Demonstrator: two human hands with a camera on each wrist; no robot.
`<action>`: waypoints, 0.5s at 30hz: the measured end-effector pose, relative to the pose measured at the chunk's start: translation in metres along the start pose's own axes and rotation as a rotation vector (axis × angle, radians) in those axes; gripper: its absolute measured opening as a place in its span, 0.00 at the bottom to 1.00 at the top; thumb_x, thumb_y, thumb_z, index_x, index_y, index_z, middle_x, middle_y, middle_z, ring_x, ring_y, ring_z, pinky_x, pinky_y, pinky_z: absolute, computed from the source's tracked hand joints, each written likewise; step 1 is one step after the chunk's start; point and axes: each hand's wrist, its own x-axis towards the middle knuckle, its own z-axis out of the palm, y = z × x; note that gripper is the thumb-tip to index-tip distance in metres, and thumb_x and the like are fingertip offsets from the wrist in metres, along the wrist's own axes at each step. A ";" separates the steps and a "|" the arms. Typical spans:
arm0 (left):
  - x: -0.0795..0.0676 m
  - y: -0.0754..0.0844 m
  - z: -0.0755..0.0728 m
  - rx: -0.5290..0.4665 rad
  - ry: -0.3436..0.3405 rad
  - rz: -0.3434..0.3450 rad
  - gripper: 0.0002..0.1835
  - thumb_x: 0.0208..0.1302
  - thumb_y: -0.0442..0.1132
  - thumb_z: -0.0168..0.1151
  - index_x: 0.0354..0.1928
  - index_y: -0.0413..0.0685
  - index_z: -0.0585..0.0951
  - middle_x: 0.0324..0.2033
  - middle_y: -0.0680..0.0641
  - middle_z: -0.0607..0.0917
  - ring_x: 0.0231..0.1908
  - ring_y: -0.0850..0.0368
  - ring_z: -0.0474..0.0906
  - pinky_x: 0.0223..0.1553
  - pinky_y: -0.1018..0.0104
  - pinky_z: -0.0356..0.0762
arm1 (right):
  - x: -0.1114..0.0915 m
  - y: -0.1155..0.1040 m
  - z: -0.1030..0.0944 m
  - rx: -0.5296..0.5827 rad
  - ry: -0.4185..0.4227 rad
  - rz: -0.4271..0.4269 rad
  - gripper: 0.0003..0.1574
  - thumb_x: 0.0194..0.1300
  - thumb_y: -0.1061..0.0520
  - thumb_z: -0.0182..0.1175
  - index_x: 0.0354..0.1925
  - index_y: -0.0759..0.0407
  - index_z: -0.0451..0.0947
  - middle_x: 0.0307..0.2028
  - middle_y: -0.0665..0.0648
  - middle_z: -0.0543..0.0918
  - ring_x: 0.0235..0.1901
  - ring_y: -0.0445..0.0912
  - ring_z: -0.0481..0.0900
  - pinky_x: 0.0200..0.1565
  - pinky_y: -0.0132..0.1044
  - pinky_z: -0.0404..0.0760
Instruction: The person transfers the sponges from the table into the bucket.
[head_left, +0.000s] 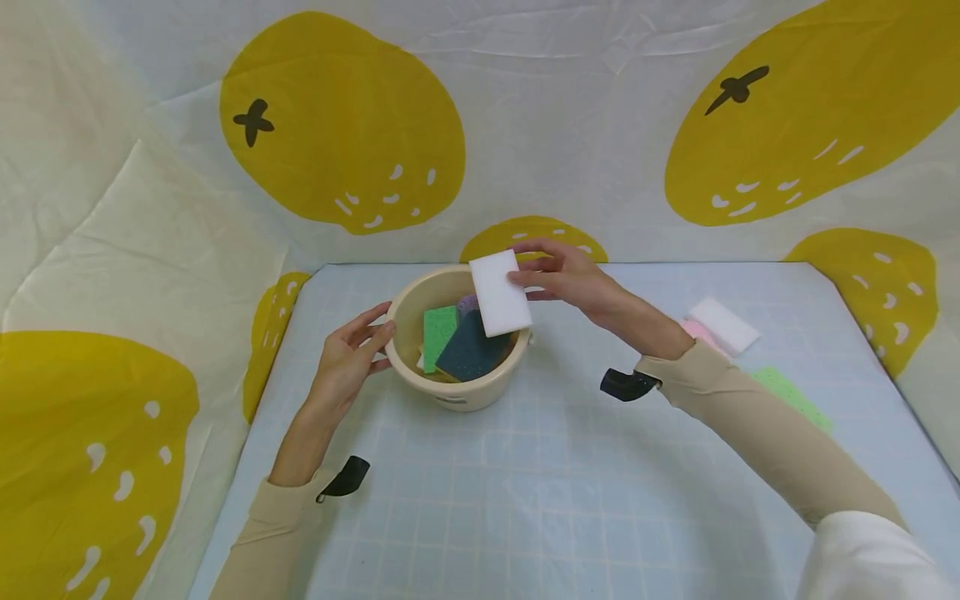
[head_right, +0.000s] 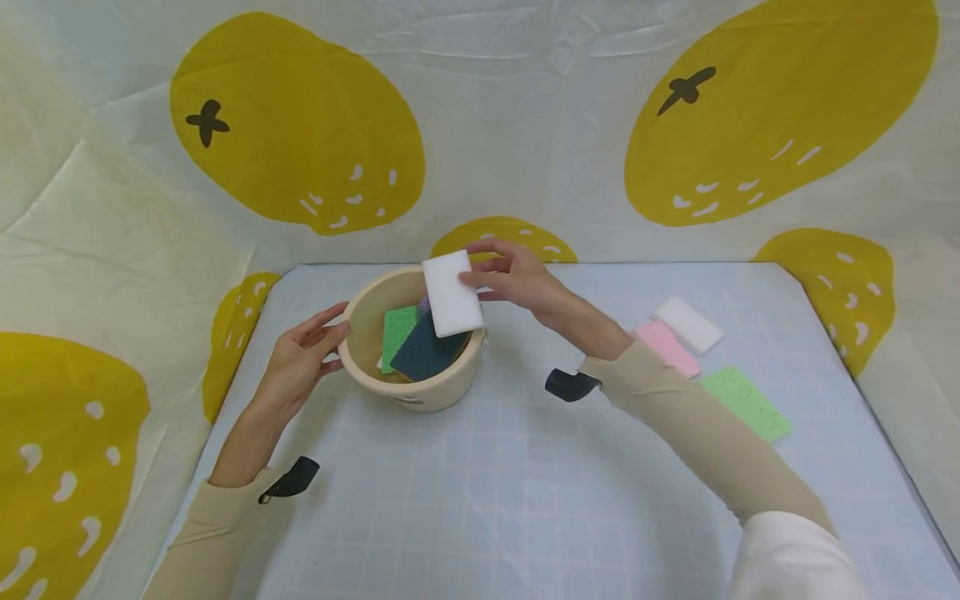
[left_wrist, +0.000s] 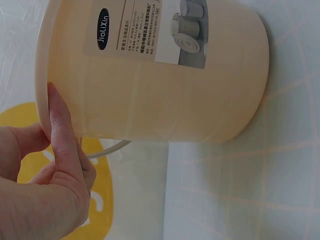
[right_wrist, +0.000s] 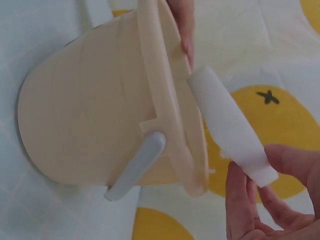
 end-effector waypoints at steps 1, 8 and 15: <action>0.000 0.000 0.000 -0.001 -0.001 0.001 0.28 0.72 0.50 0.65 0.73 0.60 0.74 0.55 0.44 0.79 0.44 0.57 0.80 0.45 0.67 0.86 | 0.001 -0.001 0.003 -0.007 -0.006 -0.003 0.33 0.71 0.55 0.66 0.71 0.55 0.70 0.64 0.62 0.77 0.61 0.55 0.77 0.60 0.51 0.82; 0.000 0.000 -0.001 -0.003 -0.005 -0.001 0.28 0.72 0.51 0.65 0.73 0.60 0.74 0.55 0.44 0.79 0.45 0.57 0.80 0.46 0.67 0.86 | 0.010 -0.003 0.024 -0.053 -0.028 -0.030 0.34 0.70 0.54 0.68 0.69 0.58 0.70 0.57 0.64 0.78 0.53 0.56 0.80 0.54 0.45 0.86; 0.000 0.000 -0.001 -0.043 -0.022 0.038 0.28 0.72 0.48 0.65 0.72 0.55 0.75 0.50 0.46 0.80 0.43 0.59 0.81 0.43 0.66 0.87 | 0.019 -0.003 0.045 -0.079 -0.058 -0.060 0.33 0.69 0.54 0.70 0.67 0.58 0.73 0.56 0.63 0.79 0.51 0.55 0.80 0.52 0.45 0.87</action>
